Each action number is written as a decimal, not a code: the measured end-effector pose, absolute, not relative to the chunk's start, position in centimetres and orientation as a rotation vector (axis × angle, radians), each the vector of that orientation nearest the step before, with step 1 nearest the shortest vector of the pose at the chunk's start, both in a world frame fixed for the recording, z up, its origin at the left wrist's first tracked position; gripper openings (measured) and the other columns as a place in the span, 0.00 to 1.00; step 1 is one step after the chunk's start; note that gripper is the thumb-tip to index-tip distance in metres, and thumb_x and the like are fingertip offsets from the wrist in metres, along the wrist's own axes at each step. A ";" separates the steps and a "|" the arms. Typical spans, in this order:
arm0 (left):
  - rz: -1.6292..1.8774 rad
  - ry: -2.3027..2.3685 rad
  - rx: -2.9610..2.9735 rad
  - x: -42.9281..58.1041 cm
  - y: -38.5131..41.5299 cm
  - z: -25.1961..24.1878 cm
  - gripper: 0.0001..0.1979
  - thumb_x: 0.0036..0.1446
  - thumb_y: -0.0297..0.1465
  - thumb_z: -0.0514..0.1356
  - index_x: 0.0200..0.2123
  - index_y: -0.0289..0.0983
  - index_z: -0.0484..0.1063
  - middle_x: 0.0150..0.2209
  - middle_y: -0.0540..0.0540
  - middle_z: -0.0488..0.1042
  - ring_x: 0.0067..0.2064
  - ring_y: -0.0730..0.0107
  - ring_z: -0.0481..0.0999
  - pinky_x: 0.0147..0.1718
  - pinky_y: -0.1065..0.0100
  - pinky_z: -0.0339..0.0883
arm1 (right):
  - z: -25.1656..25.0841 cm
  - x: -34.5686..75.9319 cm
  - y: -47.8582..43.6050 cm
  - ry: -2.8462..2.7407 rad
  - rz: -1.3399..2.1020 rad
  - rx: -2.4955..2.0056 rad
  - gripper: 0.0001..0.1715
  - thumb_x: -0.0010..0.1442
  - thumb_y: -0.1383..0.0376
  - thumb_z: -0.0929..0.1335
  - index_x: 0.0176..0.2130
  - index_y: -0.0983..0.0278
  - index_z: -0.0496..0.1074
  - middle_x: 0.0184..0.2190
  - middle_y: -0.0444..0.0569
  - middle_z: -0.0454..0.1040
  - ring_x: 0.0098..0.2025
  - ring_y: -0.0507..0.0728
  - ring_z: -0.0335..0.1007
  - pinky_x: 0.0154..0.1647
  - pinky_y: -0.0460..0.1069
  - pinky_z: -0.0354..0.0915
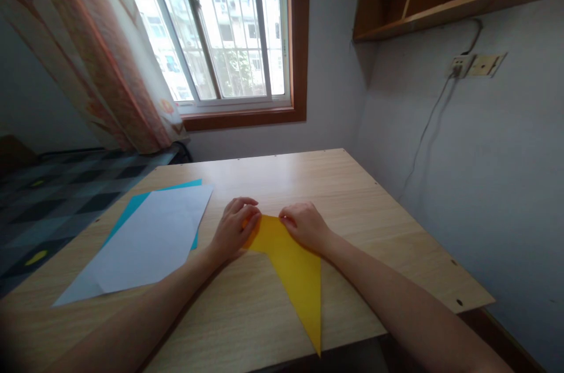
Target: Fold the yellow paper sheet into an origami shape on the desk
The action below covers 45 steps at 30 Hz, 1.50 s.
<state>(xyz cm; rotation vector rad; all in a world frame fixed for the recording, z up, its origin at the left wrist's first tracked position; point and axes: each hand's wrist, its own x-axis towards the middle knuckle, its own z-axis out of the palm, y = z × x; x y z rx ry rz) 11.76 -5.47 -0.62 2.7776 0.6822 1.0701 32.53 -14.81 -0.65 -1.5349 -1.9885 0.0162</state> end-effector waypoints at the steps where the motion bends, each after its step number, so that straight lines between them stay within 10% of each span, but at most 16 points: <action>1: 1.104 0.695 2.737 11.7 -5.4 -0.6 0.07 0.64 0.31 0.52 0.37 0.40 0.70 0.46 0.43 0.70 0.50 0.59 0.68 0.53 0.54 0.62 | -0.6 32.6 -14.8 -1.975 0.027 -1.534 0.10 0.61 0.68 0.65 0.35 0.62 0.77 0.32 0.48 0.79 0.35 0.56 0.72 0.39 0.49 0.59; 11: 1.331 0.823 2.361 11.6 -4.5 -1.5 0.18 0.61 0.33 0.57 0.54 0.39 0.60 0.49 0.42 0.66 0.47 0.62 0.70 0.49 0.57 0.66 | -0.6 33.7 -14.6 -1.760 0.172 -1.585 0.09 0.59 0.68 0.65 0.32 0.64 0.76 0.28 0.47 0.77 0.30 0.53 0.69 0.30 0.46 0.57; 21: 1.092 0.727 2.446 11.9 -5.0 -0.5 0.10 0.63 0.33 0.54 0.31 0.39 0.70 0.35 0.45 0.72 0.42 0.61 0.71 0.45 0.59 0.66 | -0.6 33.0 -14.9 -1.926 0.216 -1.516 0.10 0.60 0.69 0.65 0.32 0.63 0.76 0.28 0.46 0.77 0.30 0.53 0.68 0.33 0.46 0.58; 45: 0.985 0.590 2.431 12.3 -6.0 -0.5 0.08 0.62 0.34 0.55 0.32 0.39 0.71 0.35 0.46 0.72 0.41 0.64 0.72 0.44 0.62 0.67 | 0.2 31.3 -15.7 -1.939 0.225 -1.466 0.11 0.59 0.71 0.64 0.29 0.63 0.74 0.24 0.44 0.74 0.27 0.51 0.65 0.31 0.46 0.56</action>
